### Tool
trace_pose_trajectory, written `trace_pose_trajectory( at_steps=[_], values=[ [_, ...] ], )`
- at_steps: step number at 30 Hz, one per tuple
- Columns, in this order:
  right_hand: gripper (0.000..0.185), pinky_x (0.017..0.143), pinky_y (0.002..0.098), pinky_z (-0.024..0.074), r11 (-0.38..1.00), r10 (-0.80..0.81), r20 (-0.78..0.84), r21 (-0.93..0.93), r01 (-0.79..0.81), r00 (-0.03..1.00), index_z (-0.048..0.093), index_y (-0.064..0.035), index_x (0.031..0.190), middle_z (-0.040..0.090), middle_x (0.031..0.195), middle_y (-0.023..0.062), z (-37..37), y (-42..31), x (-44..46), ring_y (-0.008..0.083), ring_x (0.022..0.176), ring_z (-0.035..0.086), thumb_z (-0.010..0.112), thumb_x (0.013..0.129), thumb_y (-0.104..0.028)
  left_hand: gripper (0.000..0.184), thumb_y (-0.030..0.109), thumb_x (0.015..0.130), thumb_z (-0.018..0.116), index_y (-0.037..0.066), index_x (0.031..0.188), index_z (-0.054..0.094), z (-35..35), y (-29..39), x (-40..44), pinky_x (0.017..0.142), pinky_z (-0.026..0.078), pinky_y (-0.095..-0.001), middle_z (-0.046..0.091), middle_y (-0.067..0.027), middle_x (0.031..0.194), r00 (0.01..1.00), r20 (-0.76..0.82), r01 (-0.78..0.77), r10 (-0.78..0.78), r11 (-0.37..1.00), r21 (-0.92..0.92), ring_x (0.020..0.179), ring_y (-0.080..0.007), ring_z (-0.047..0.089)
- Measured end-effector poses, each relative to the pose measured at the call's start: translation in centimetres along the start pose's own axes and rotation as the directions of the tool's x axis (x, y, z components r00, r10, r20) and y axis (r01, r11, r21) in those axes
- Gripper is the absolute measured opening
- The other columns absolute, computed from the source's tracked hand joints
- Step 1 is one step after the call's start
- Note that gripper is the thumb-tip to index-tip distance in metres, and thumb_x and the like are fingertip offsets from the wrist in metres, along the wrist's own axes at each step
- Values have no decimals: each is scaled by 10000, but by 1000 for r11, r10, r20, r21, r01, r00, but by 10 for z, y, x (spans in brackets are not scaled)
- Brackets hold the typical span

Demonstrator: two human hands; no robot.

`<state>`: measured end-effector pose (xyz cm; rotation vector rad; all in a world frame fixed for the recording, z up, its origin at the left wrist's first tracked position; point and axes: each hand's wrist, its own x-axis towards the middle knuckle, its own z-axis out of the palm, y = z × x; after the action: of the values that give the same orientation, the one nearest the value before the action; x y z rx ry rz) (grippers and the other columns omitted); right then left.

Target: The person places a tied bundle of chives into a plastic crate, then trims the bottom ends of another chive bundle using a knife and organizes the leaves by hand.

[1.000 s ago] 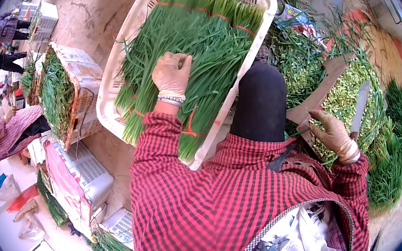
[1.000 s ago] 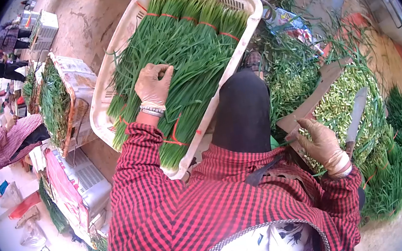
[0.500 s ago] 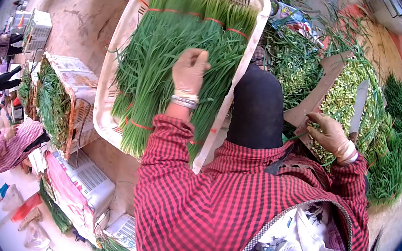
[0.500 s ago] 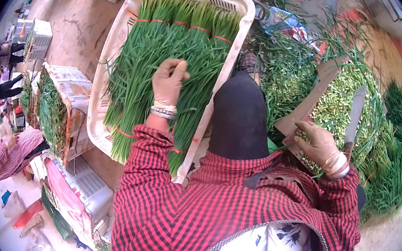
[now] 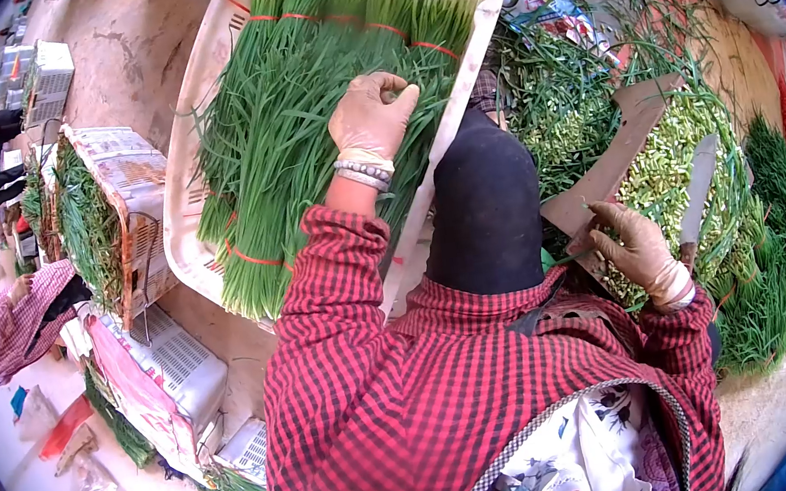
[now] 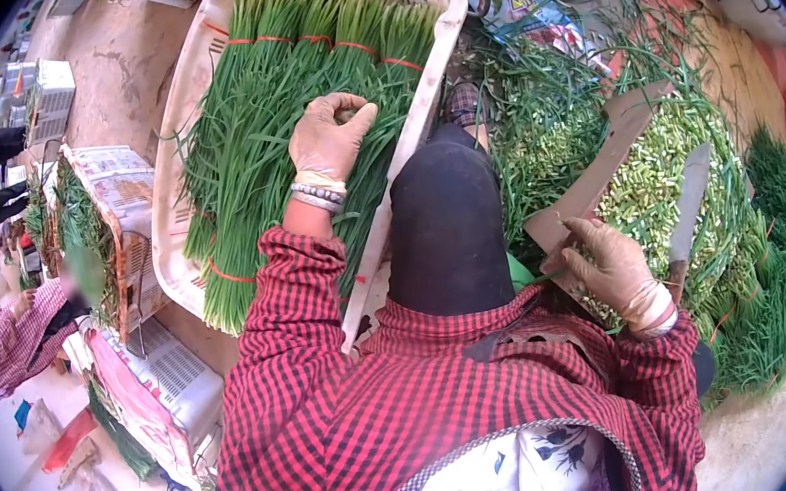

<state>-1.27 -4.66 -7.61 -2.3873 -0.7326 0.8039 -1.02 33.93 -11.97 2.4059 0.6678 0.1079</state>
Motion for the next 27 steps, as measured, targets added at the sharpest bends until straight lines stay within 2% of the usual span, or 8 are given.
trace_pose_trajectory(
  at_steps=[3,11,13,16,18,24,26,27],
  values=[
    [435,815,400,513,1000,15,38,-8,-15,999,566,-41,1239,646,1041,176,-3,-3,5,349,956,637,654,839,-189,271,396,740,729,168,886,741,3,4,4,748,506,-365,674,-32,879,992,113,47,-56,996,79,838,-228,661],
    [441,811,399,513,1000,21,25,-2,-21,999,569,-35,1232,644,1055,175,-8,-8,6,353,961,636,657,832,-197,276,381,788,719,150,936,742,28,-11,11,769,506,-360,689,-50,943,993,117,16,-27,996,93,836,-225,658],
    [441,811,399,512,1000,14,24,-24,-13,1000,568,-30,1231,644,1057,175,-8,-7,6,354,964,635,655,832,-197,300,346,845,668,117,1036,706,57,-53,15,822,505,-388,689,-96,1003,944,-108,-317,311,948,-36,904,-258,651],
    [441,816,402,511,1000,11,42,3,-11,999,569,-13,1225,644,1058,181,-7,-13,8,357,967,634,652,831,-192,306,308,888,624,92,1101,666,65,-59,12,852,502,-402,679,-121,1048,971,-57,-236,234,971,-35,946,-279,638],
    [438,822,405,509,1000,24,35,3,-25,999,573,2,1217,643,1064,188,-7,-19,9,357,974,634,652,829,-187,209,227,862,629,128,1041,670,63,-56,12,804,511,-422,671,-89,1018,772,-159,-548,616,771,324,900,-268,635],
    [411,850,395,511,999,-12,35,-38,14,999,592,9,1188,658,1036,190,-8,-26,9,355,970,643,650,835,-193,229,251,776,654,166,989,663,83,-39,11,753,508,-421,650,-74,981,853,-94,-463,514,827,320,883,-258,625],
    [437,889,363,508,998,64,66,-21,-63,996,579,11,1230,662,1088,205,-9,-25,8,311,1029,649,672,856,-193,287,253,769,666,167,1043,656,65,-27,-1,784,507,-426,632,-86,1044,841,-254,-470,478,878,97,949,-272,608],
    [433,860,381,515,999,41,37,-15,-40,999,587,-1,1215,662,1067,197,-8,-22,7,328,994,652,665,847,-215,357,224,759,675,154,1107,637,29,3,-12,853,494,-431,615,-104,1121,959,-141,-261,246,961,-93,1022,-289,588]
  ],
)
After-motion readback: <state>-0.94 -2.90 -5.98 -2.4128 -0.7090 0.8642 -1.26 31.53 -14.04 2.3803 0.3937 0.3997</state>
